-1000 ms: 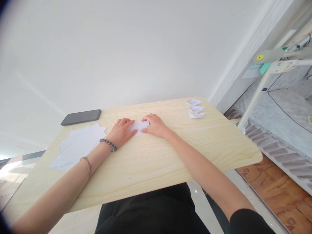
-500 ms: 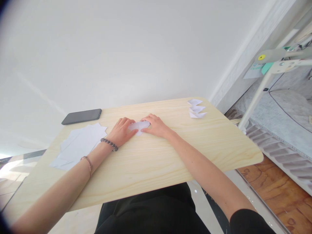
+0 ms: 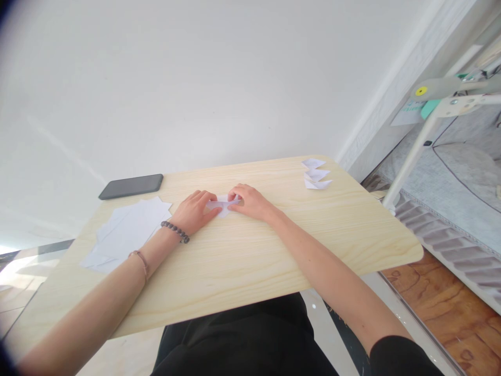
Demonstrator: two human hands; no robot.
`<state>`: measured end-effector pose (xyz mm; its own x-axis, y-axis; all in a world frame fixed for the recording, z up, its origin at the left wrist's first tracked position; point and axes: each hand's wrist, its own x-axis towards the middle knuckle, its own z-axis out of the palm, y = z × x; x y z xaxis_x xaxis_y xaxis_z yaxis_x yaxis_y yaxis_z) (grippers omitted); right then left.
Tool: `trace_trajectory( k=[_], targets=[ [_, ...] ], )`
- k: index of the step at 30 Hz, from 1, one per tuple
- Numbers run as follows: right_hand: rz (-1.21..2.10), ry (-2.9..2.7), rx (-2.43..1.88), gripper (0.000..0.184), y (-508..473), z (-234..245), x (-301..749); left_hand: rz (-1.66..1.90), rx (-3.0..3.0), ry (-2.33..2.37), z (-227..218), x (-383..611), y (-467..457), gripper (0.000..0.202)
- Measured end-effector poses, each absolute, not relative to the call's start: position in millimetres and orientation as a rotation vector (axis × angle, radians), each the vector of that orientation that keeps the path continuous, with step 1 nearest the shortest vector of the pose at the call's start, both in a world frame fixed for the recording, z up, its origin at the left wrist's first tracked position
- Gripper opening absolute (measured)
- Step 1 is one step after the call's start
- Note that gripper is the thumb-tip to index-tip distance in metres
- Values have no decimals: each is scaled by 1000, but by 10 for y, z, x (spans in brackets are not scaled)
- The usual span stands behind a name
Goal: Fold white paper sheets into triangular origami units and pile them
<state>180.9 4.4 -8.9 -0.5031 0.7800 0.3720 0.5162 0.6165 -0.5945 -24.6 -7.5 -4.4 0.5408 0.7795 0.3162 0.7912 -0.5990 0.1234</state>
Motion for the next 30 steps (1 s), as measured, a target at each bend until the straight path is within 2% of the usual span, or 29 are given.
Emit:
trace_trajectory(
  k=[7, 13, 20, 30],
  targets=[
    [564, -2217, -1002, 29, 55, -115, 1811, -546, -2730, -1306, -71, -260, -69, 28],
    [456, -2294, -960, 23, 77, -126, 1829, -567, -2705, -1253, -49, -253, -80, 22],
    [239, -2381, -976, 20, 73, -119, 1812, -559, -2680, -1147, -42, -260, -82, 26],
    [108, -2420, -1131, 26, 88, 6, 1858, -482, -2606, -1244, 2, -236, -122, 27]
  ],
)
